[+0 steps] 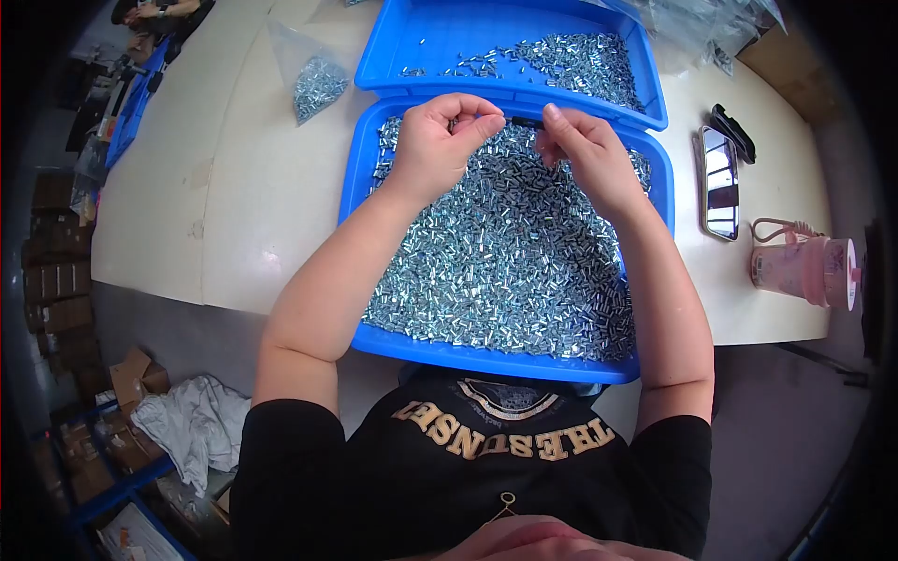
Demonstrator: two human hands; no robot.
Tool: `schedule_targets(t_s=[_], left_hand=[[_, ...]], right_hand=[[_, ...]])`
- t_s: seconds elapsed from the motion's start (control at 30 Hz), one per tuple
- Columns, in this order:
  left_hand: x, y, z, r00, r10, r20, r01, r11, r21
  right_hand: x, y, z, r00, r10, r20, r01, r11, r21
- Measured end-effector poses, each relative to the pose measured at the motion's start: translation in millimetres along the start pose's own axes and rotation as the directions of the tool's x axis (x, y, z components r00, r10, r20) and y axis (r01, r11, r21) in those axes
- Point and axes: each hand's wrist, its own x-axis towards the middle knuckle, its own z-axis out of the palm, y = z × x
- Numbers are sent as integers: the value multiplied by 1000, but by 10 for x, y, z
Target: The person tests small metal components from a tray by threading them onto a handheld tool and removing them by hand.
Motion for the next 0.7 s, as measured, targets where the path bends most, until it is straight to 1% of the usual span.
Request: schedule_targets(t_s=[0.03,0.07,0.13,0.2,0.27,0.3,0.37,0.4,0.47,0.5,0.57,0.6,0.67,0.7], left_hand=[[-2,12,1,1000,-13,-8,13,1000,-14],[0,26,2,1000,-25,-16,24,999,-28],[-2,46,0,1000,-8,-9,8,1000,-6],[-7,48,6,1000,7,4,-7,1000,12],[-10,43,4,1000,2,18,-2,1000,20],[-10,37,7,1000,2,19,-2,1000,19],[-9,19,2,1000,4,-3,-4,1000,3],[-7,12,1,1000,4,-4,-4,1000,4],[-3,1,5,1000,8,0,-8,1000,-12],[-4,6,6,1000,8,1,-8,1000,-12],[-11,17,9,999,28,16,-28,999,16],[-9,15,12,999,28,16,-28,999,16],[-10,13,6,1000,12,9,-12,1000,1],[-10,16,3,1000,12,8,-12,1000,1]], right_hand=[[-1,28,35,993,-98,-73,103,992,76],[9,57,39,993,-98,-72,104,992,76],[44,105,34,974,-200,-106,204,978,31],[75,140,-36,981,-172,-89,177,983,48],[94,177,-92,999,40,-27,-43,992,-118],[64,125,-56,999,40,-28,-43,992,-118],[-8,4,43,996,-68,-54,72,995,73],[2,22,37,996,-69,-53,73,995,73],[29,78,14,991,-125,-47,128,990,59],[33,73,3,991,-125,-48,128,990,58],[32,44,-20,998,44,-47,-43,999,22],[17,21,-7,998,45,-47,-44,999,22],[-19,-24,49,997,13,-80,-4,994,108],[-14,-13,46,997,13,-79,-4,994,109]])
